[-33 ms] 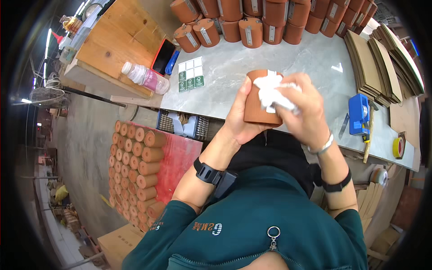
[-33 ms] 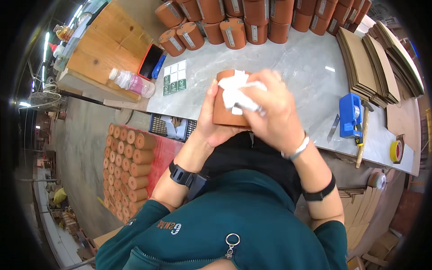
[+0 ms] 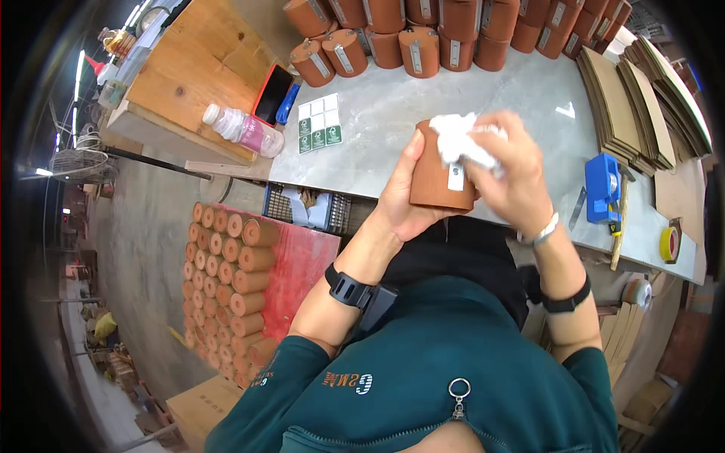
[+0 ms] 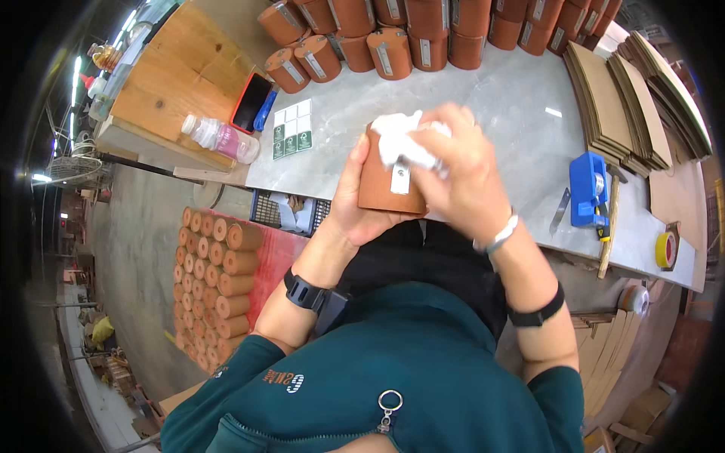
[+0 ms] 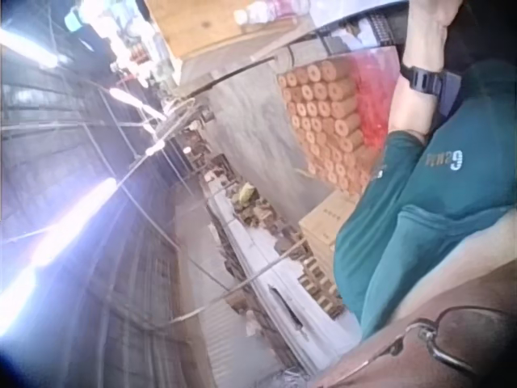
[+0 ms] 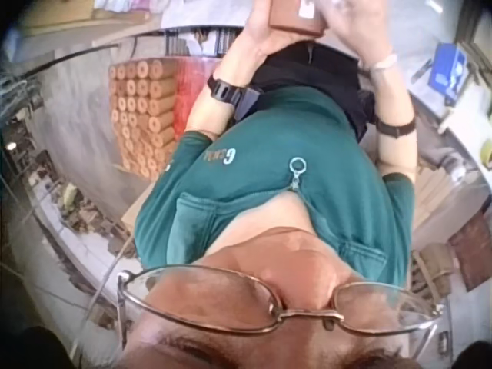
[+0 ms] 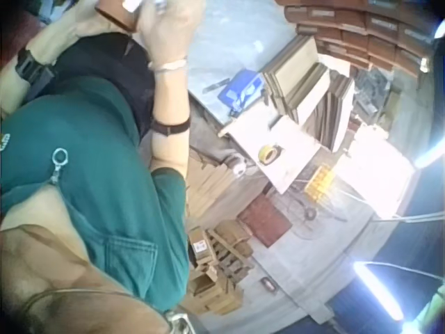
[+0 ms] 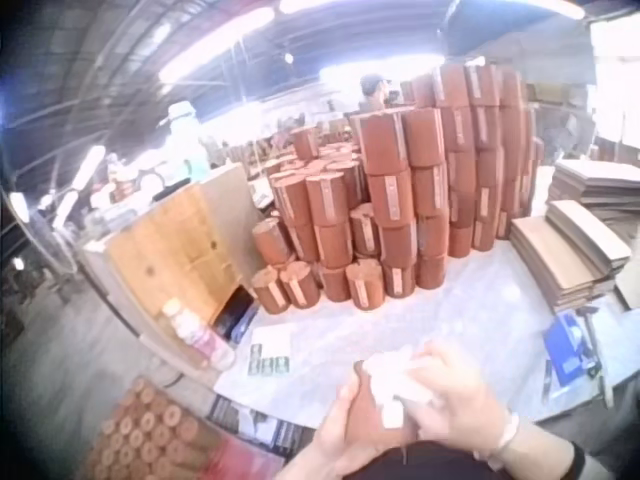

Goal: Applying labels to wooden cylindrical components and wrapping them in protective paper.

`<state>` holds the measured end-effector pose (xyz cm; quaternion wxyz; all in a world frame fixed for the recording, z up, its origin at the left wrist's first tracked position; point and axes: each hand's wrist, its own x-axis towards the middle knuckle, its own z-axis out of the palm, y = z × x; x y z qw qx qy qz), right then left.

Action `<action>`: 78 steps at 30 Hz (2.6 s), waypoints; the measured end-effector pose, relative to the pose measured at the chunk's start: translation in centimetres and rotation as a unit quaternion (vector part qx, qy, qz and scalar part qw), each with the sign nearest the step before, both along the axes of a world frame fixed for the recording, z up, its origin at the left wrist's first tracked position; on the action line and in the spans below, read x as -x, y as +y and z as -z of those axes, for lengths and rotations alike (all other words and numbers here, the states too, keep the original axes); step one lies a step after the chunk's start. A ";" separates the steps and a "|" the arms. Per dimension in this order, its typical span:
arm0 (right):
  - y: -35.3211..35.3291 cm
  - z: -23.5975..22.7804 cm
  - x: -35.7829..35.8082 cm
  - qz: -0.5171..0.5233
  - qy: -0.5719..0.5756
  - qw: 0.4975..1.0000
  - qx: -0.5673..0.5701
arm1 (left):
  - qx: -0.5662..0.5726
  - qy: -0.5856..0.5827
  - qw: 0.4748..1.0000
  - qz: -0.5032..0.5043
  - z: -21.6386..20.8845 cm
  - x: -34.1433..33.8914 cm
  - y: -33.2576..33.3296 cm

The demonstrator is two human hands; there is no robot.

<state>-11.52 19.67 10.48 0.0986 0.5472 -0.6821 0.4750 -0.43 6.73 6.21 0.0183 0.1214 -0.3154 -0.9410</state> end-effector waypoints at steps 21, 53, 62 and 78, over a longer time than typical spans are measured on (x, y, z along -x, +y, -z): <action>1.8 6.4 -2.4 0.045 -0.268 0.961 -0.042 | 0.143 -0.001 0.989 -0.037 1.4 0.1 -0.6; 2.7 7.3 -2.1 0.013 -0.293 0.955 -0.050 | 0.042 0.031 0.999 -0.010 3.0 -0.2 -1.2; 1.5 7.5 -1.9 -0.014 -0.376 0.927 -0.001 | 0.100 0.032 0.993 -0.061 2.8 -0.2 -1.4; 0.2 9.0 -1.4 0.047 -0.394 0.918 -0.005 | 0.652 -0.150 0.702 -0.243 6.8 -0.9 -10.3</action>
